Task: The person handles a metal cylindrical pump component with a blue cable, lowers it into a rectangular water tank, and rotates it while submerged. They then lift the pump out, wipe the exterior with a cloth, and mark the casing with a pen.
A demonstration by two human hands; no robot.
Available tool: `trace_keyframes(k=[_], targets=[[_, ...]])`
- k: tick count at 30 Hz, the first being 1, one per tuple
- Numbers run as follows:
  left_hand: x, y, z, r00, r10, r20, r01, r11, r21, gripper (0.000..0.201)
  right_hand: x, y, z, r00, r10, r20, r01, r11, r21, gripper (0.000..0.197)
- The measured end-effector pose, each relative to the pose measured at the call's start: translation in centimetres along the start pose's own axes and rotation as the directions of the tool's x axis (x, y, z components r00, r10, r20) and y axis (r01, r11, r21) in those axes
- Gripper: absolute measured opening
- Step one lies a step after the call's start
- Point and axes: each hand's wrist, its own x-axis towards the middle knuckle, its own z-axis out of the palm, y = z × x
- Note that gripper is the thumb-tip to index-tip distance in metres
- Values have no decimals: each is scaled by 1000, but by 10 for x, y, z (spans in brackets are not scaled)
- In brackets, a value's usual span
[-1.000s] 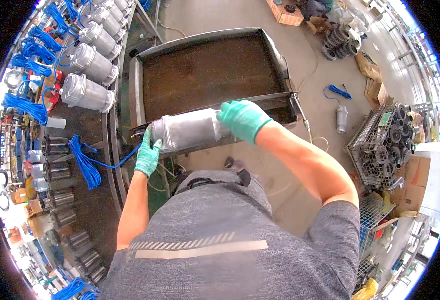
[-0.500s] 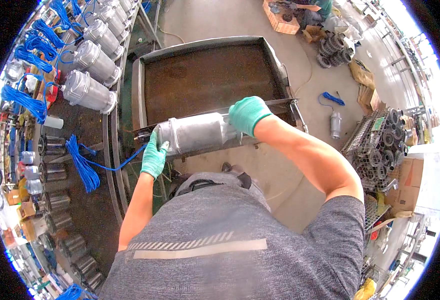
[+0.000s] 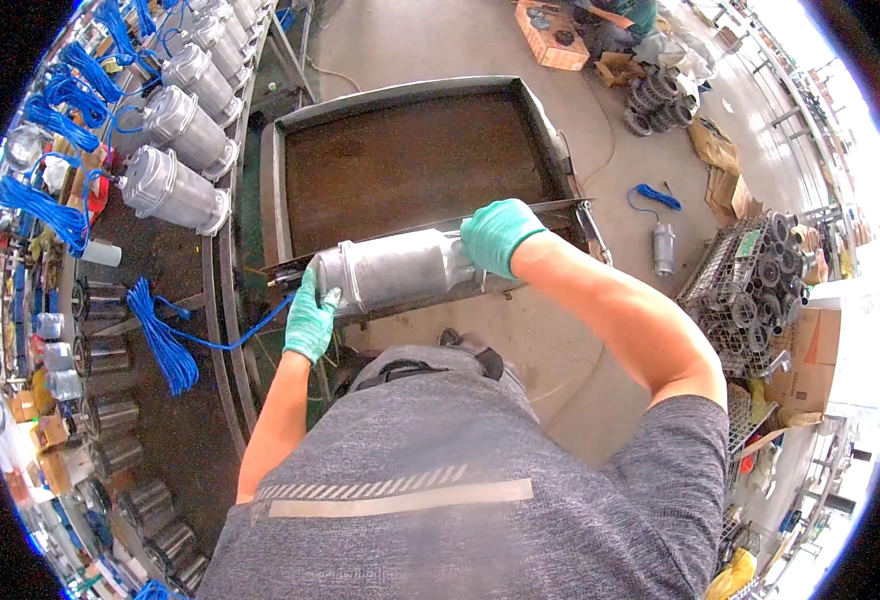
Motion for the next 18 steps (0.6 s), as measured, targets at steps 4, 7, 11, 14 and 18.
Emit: trace_keyframes(k=[4, 7, 11, 14, 18], targets=[[1, -1, 2, 1000, 10, -2, -10, 1000, -27, 73, -3, 5, 11, 983, -57, -175, 53, 998, -26, 17], [0, 5, 0, 1000, -2, -5, 2, 999, -34, 73, -2, 8, 5, 999, -16, -33, 16, 1000, -15, 17], [-1, 5, -1, 999, -32, 5, 32, 998, -54, 74, -4, -1, -14, 996, 41, 80, -41, 999, -1, 21], [-2, 8, -1, 1000, -29, 0, 29, 998, -58, 73, -4, -4, -7, 995, 95, 10, -95, 994, 61, 23], [-2, 6, 0, 1000, -26, 0, 26, 997, -72, 73, -7, -7, 17, 965, 131, -227, -103, 986, 129, 32]])
